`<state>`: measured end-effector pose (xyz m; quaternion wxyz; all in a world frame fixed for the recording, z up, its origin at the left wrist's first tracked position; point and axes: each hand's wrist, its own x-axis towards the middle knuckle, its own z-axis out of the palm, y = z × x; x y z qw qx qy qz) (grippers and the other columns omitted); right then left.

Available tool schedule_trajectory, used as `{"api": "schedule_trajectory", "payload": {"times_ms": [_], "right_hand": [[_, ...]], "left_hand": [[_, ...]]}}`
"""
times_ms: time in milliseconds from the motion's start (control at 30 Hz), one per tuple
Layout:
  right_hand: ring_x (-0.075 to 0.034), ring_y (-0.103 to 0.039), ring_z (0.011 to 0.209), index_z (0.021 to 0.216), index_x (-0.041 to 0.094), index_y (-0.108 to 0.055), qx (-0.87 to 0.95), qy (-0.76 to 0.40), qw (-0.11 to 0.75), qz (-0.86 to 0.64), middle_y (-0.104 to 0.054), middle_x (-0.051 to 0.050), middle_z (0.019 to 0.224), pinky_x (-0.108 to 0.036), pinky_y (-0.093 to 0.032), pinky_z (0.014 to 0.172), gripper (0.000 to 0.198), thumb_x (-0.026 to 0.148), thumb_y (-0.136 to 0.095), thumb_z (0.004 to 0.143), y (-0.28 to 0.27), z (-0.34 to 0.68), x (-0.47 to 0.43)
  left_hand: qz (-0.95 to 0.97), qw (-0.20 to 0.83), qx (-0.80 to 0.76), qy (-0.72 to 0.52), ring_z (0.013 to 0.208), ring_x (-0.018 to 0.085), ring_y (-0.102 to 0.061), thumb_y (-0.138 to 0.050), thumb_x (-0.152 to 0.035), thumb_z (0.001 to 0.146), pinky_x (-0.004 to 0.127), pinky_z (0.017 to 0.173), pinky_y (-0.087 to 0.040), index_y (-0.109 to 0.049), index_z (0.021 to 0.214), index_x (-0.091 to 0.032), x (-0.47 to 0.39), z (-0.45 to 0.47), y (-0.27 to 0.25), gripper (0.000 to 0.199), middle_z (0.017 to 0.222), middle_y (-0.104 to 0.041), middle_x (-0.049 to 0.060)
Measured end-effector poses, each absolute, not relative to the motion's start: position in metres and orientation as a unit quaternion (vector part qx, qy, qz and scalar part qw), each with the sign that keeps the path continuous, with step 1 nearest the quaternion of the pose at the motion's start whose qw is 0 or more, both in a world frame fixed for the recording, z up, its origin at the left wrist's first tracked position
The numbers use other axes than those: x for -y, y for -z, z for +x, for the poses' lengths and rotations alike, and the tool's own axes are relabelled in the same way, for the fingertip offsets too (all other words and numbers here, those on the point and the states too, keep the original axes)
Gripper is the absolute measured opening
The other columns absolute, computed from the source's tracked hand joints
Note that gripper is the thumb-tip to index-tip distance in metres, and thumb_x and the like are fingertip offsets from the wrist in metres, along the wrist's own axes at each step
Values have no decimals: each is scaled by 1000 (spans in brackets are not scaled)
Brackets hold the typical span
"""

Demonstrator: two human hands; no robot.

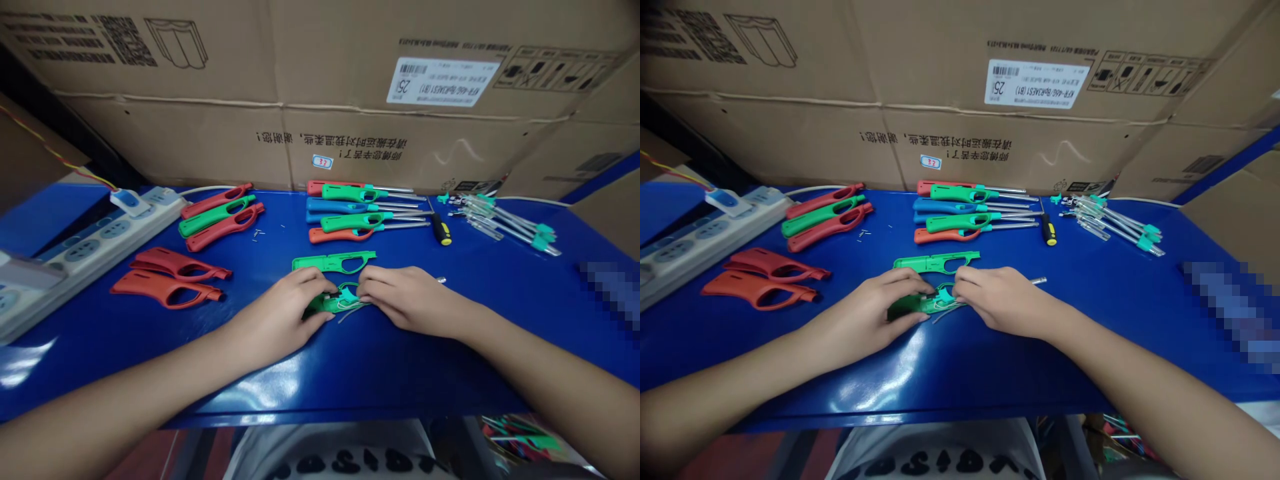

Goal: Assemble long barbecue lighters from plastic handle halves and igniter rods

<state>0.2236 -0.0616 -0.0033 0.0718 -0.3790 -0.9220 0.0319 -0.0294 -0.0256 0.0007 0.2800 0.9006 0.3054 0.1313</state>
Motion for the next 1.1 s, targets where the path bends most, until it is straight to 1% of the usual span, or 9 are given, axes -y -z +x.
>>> {"api": "schedule_trajectory", "payload": {"times_ms": [167, 400, 567, 700, 833, 933, 1000, 1067, 1100], "right_hand": [[-14, -53, 71, 96, 17, -58, 923, -31, 105, -369, -61, -5, 94, -28, -34, 58, 23, 22, -38, 105, 4, 223, 61], [-15, -53, 73, 95, 18, -59, 942, 17, 58, -331, -62, -4, 95, -28, -35, 58, 18, 13, -41, 98, 3, 223, 63], [-17, -57, 78, 101, 18, -62, 945, 36, 15, -324, -64, -6, 100, -28, -36, 58, 18, 11, -49, 91, -3, 220, 66], [-15, -60, 75, 109, 18, -66, 937, 30, 58, -342, -67, -6, 100, -28, -40, 58, 24, 24, -43, 102, -7, 222, 68], [-17, -67, 89, 120, 22, -65, 884, 85, 163, -430, -70, -6, 109, -27, -45, 66, 28, 32, -47, 102, -16, 239, 59], [-22, -67, 99, 120, 23, -67, 780, 146, 192, -577, -69, -7, 117, -29, -47, 72, 29, 33, -50, 99, -24, 271, 44], [-25, -64, 103, 114, 23, -70, 695, 157, 151, -685, -66, -9, 118, -31, -46, 75, 29, 36, -51, 96, -27, 303, 33], [-26, -58, 114, 112, 21, -70, 584, 130, 89, -796, -62, -12, 121, -32, -45, 85, 29, 34, -51, 94, -27, 339, 24], [-29, -58, 112, 111, 18, -71, 551, 115, 70, -824, -62, -16, 119, -33, -44, 86, 30, 33, -54, 93, -26, 357, 21]], "left_hand": [[894, 294, -311, -134, 112, 24, -63, -70, -16, 89, 41, 101, -52, -66, 115, -17, 24, -29, 1, 26, 115, -65, 8], [901, 277, -304, -140, 111, 24, -63, -69, -16, 90, 42, 101, -53, -65, 115, -16, 26, -29, 1, 26, 113, -66, 8], [920, 228, -280, -150, 118, 26, -59, -64, -16, 93, 43, 104, -51, -55, 135, -16, 29, -30, 2, 43, 124, -63, 11], [942, 178, -262, -116, 109, 25, -60, -53, -20, 100, 43, 96, -54, -50, 144, -19, 34, -31, 2, 44, 114, -62, 10], [966, 88, -235, -63, 106, 27, -58, -46, -14, 100, 45, 92, -54, -47, 148, -18, 39, -32, 4, 48, 116, -58, 13], [974, 21, -224, -32, 107, 29, -56, -45, -6, 96, 46, 91, -54, -42, 151, -16, 42, -33, 8, 56, 118, -57, 15], [974, -10, -225, -16, 107, 31, -56, -44, -2, 93, 48, 90, -54, -39, 153, -15, 44, -34, 10, 61, 118, -58, 15], [972, -26, -232, -6, 109, 32, -56, -44, 0, 92, 49, 90, -54, -38, 152, -14, 45, -34, 11, 63, 120, -58, 16], [971, -25, -236, -5, 110, 32, -55, -43, 0, 91, 49, 91, -54, -38, 152, -14, 45, -34, 10, 63, 121, -58, 16]]}}
